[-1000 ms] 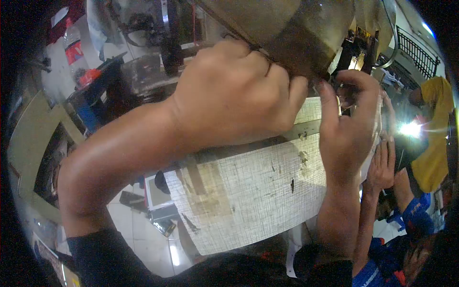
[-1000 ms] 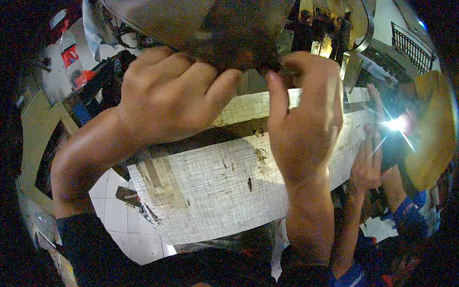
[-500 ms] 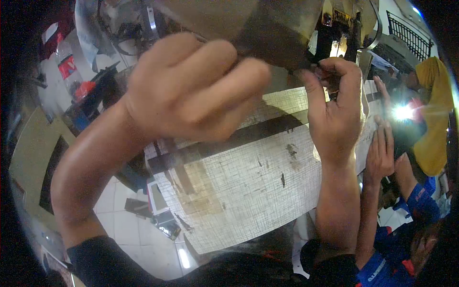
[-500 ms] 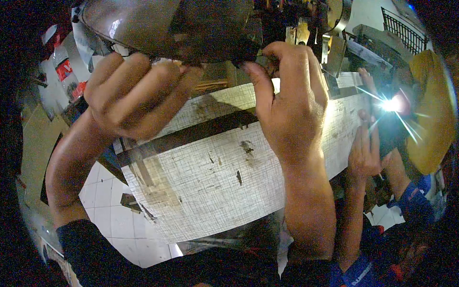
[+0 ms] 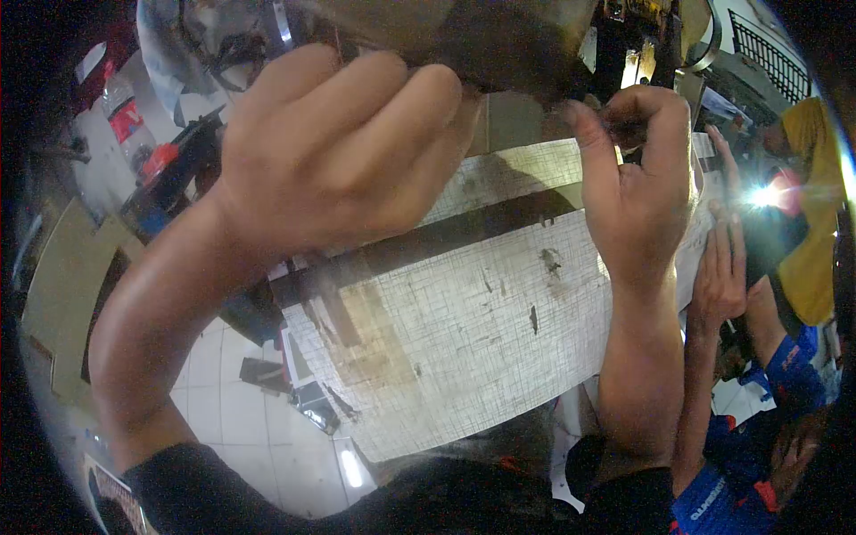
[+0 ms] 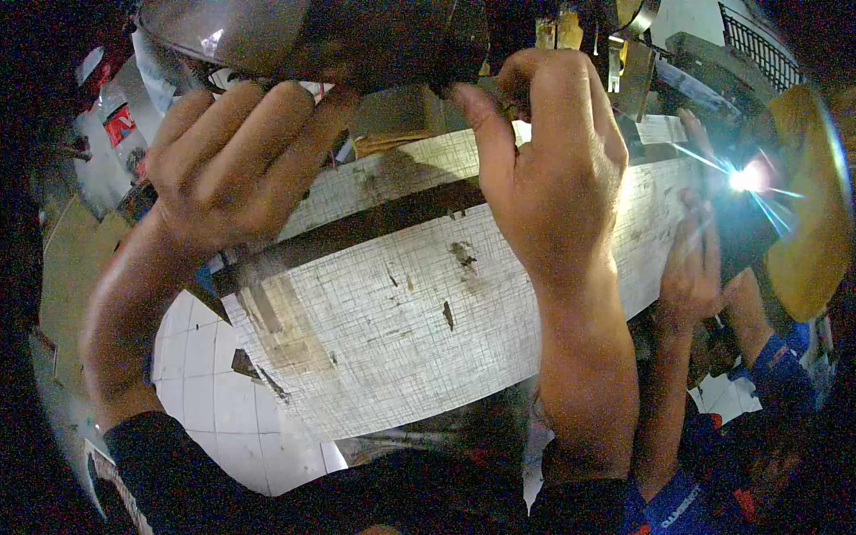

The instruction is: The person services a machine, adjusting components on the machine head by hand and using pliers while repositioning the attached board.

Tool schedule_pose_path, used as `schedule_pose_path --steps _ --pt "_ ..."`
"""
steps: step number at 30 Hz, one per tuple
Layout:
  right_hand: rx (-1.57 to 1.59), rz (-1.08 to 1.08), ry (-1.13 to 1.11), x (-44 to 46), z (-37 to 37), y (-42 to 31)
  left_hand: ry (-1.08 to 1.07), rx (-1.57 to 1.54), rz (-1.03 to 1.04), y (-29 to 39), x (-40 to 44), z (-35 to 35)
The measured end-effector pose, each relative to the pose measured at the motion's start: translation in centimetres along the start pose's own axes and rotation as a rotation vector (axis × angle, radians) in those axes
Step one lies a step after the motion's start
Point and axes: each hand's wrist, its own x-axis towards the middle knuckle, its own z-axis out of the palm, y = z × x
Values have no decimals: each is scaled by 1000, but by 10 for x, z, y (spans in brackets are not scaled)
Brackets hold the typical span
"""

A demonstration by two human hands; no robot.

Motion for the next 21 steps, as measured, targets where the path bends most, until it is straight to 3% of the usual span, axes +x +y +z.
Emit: schedule_pose_path --steps 11,13,14,15,17,18,20,21 --pt "15 52 3 2 -1 -1 -140 -102 -193 27 14 -6" --pt "31 91 -16 1 -1 -1 -336 -564 -550 41 19 -14" --pt "41 90 -16 2 -1 -1 -351 -1005 -787 48 24 -22" --pt "23 91 -19 4 -2 -1 -462 -1448 -1210 60 31 -28" --pt "38 98 -47 0 0 -3 -271 -1684 -1478 63 45 -27" --pt "40 97 -37 1 2 -2 -264 -1672 -1500 63 48 -22" --pt "36 52 -18 1 3 0 48 -1902 -1817 66 49 -13" --pt "51 53 -40 1 3 -4 53 -1893 -1849 68 50 -12"
